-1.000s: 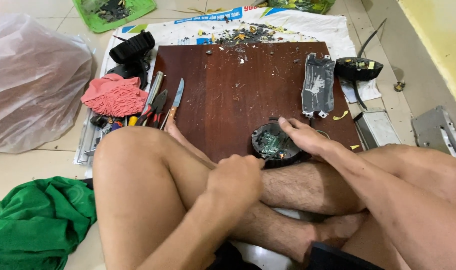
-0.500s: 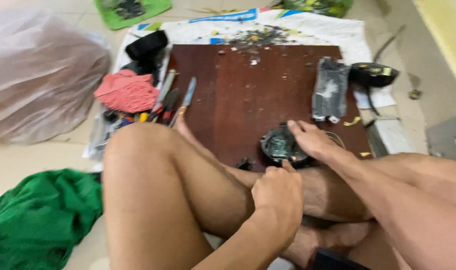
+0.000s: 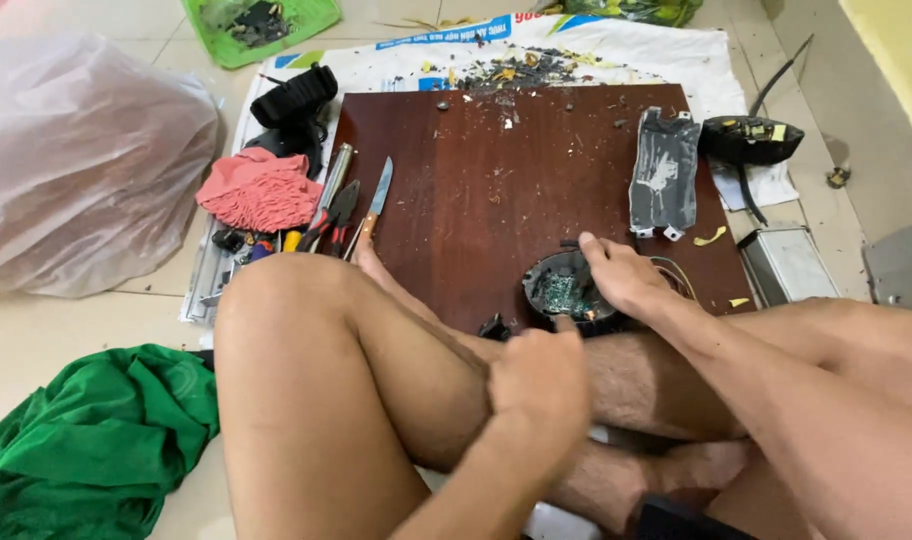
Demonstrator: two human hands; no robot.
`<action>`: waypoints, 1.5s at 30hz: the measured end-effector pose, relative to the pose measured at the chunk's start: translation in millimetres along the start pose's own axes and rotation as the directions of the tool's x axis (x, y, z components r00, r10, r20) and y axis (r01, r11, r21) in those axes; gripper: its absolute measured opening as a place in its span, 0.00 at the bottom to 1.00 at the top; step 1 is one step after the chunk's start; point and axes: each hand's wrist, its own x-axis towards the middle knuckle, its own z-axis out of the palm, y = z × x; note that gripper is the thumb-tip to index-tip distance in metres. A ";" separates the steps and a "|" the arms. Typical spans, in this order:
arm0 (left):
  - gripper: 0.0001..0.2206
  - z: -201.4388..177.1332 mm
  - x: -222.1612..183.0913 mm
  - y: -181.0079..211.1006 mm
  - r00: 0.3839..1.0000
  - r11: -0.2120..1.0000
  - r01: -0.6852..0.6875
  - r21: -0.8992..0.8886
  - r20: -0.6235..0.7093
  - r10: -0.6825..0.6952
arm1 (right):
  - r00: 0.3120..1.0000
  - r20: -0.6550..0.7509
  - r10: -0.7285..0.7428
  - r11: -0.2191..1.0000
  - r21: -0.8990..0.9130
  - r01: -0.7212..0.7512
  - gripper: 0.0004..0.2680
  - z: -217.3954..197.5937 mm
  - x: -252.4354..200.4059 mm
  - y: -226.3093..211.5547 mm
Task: A person disassembles various electronic components using hand tools and cleans parts with a cloth.
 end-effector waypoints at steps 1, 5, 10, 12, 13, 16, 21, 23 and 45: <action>0.17 0.2 1.2 7.9 1.000 1.000 -0.004 -0.001 -0.006 0.004 | 1.000 -0.007 -0.001 1.000 -0.001 0.001 0.27 1.6 5.2 6.8; 0.15 0.6 0.3 16.5 0.994 0.899 0.107 -0.424 0.045 -0.097 | 0.997 -0.043 0.064 0.998 0.019 -0.063 0.26 -3.5 4.6 11.9; 0.21 10.3 13.9 11.0 0.944 0.633 0.329 -0.700 0.238 -0.228 | 0.991 -0.099 0.091 0.996 0.006 -0.091 0.30 7.8 37.2 34.5; 0.21 -14.2 -8.1 20.2 0.908 0.522 0.415 -0.745 0.302 -0.291 | 0.986 -0.139 0.091 0.996 0.019 -0.089 0.25 1.4 10.5 16.0; 0.21 -5.8 -10.5 21.5 0.909 0.522 0.412 -0.746 0.299 -0.290 | 0.986 -0.142 0.090 0.996 0.020 -0.088 0.25 2.2 6.8 12.7; 0.20 14.6 -10.8 25.2 0.997 0.916 0.075 -0.394 0.040 -0.064 | 0.964 -0.216 0.154 0.986 0.100 -0.135 0.23 -2.7 -4.0 5.4; 0.23 13.5 -13.7 23.3 0.982 0.794 0.184 -0.579 0.077 -0.172 | 0.977 -0.161 0.137 0.988 0.093 -0.123 0.23 -5.1 -1.7 11.5; 0.22 10.7 -18.3 31.8 0.966 0.730 0.251 -0.636 0.122 -0.226 | 0.980 -0.160 0.114 0.991 0.088 -0.100 0.23 -4.3 2.7 14.1; 0.28 28.2 -6.0 -17.9 1.000 0.866 -0.009 -0.499 0.012 0.017 | 0.996 -0.092 0.016 0.906 -0.421 -0.053 0.23 -7.9 -63.1 20.2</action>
